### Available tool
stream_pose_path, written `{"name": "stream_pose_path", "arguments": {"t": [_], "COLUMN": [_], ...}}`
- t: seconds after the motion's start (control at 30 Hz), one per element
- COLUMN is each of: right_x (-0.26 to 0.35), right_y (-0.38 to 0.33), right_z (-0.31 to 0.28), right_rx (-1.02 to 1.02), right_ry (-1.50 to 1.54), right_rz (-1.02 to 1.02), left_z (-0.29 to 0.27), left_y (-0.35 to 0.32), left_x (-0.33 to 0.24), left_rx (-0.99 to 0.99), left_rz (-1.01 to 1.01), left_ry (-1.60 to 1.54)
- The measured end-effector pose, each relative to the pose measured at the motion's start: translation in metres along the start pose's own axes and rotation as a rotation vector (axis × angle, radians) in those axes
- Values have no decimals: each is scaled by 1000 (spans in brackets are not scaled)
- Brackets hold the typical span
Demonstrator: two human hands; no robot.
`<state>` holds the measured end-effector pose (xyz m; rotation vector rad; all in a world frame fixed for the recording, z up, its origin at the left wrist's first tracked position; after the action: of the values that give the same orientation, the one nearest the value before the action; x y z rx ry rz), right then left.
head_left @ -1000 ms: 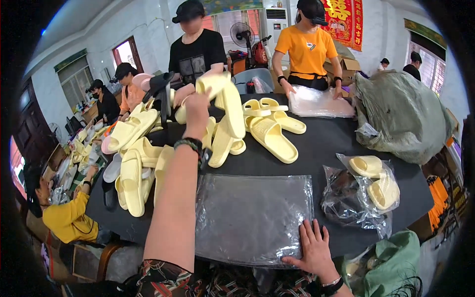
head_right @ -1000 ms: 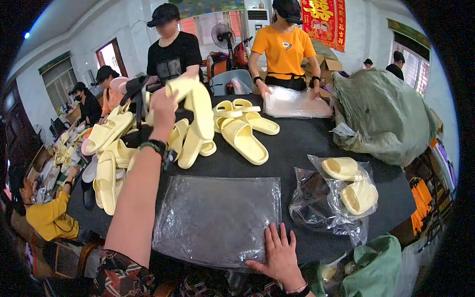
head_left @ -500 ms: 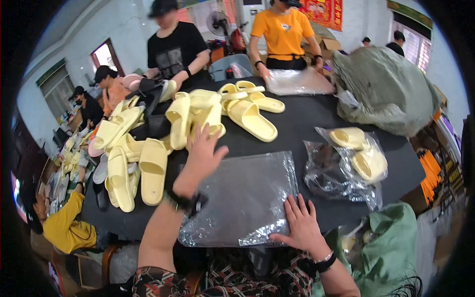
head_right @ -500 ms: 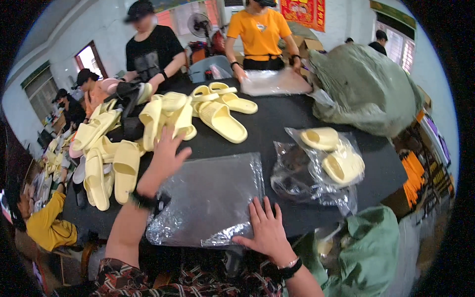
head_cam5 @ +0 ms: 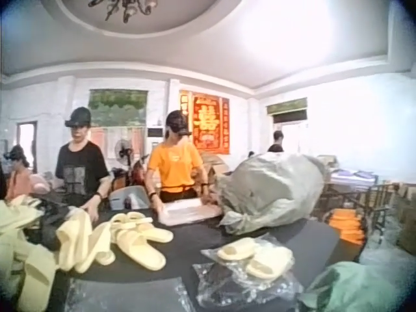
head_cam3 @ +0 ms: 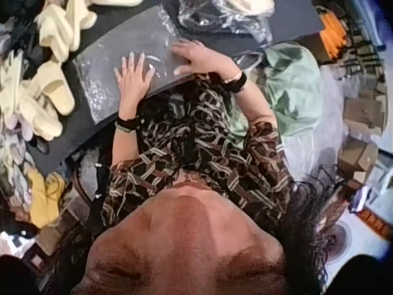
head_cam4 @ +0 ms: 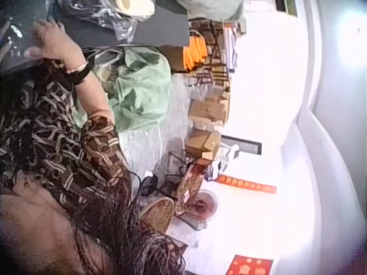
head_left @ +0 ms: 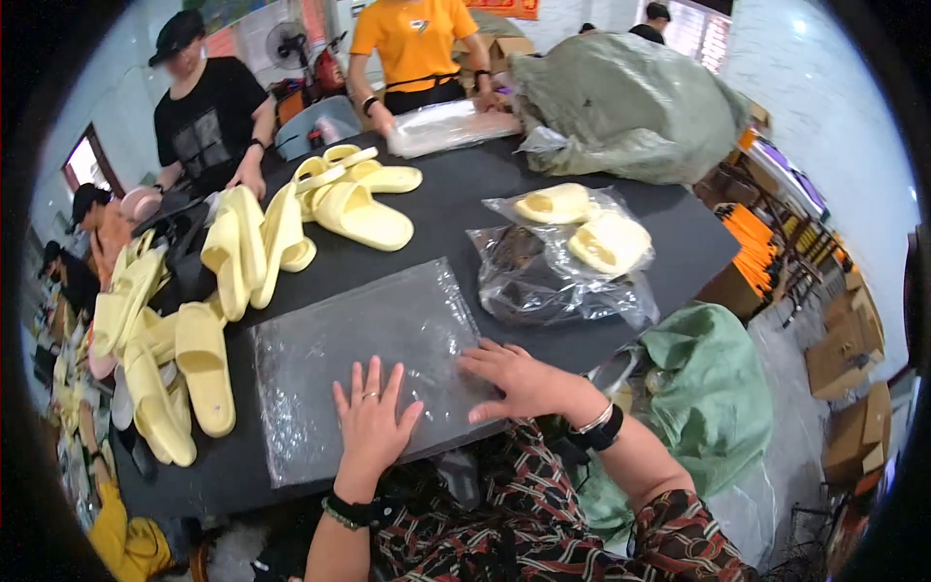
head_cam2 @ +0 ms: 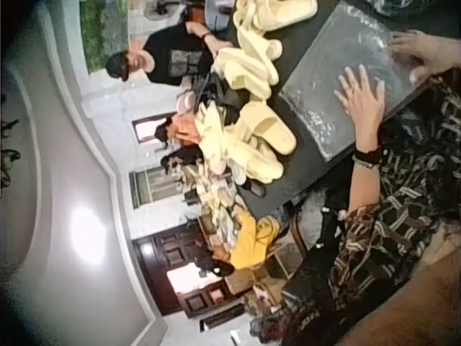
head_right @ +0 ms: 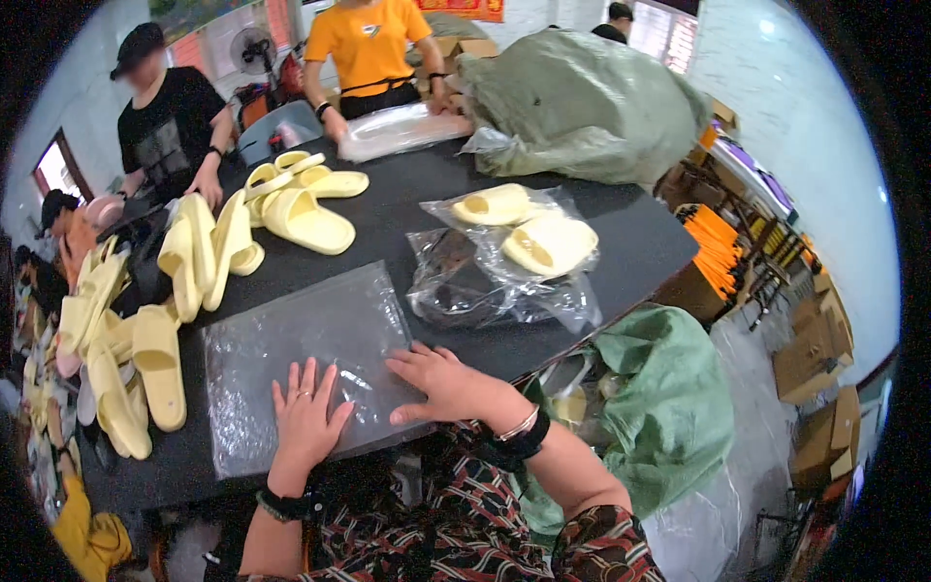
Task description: The recorder is packing various pairs of slides/sandals into plastic bags.
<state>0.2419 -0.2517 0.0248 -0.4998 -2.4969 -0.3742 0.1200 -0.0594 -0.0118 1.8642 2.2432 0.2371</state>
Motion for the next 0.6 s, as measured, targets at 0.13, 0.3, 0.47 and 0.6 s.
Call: {"name": "stream_pose_path", "arguments": {"t": [0.13, 0.3, 0.47, 0.6], "right_x": [18, -54, -136, -132], "right_y": [7, 5, -8, -3], "right_z": [-96, -138, -196, -255], "right_rx": [-451, -462, -559, -609], "right_ry": [-244, -745, -419, -417], "right_rz": [-210, 397, 392, 320], "left_z": [1, -1, -2, 0], "left_y": [-2, -1, -1, -3], "left_x": [-1, 0, 0, 2], "left_rx": [-32, -68, -88, -85], "left_rz": [19, 27, 27, 23], "left_ry": [-10, -20, -30, -38]}}
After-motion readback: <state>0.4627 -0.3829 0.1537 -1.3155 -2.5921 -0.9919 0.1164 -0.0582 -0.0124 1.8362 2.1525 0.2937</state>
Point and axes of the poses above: each hand's wrist, its own y-axis towards the middle knuckle, its own z-axis out of the palm, x = y × z, the point moved 6 cm from there along y, towards the middle knuckle, and after that the axes turned 6 degrees about y, right-handed, at the moved point
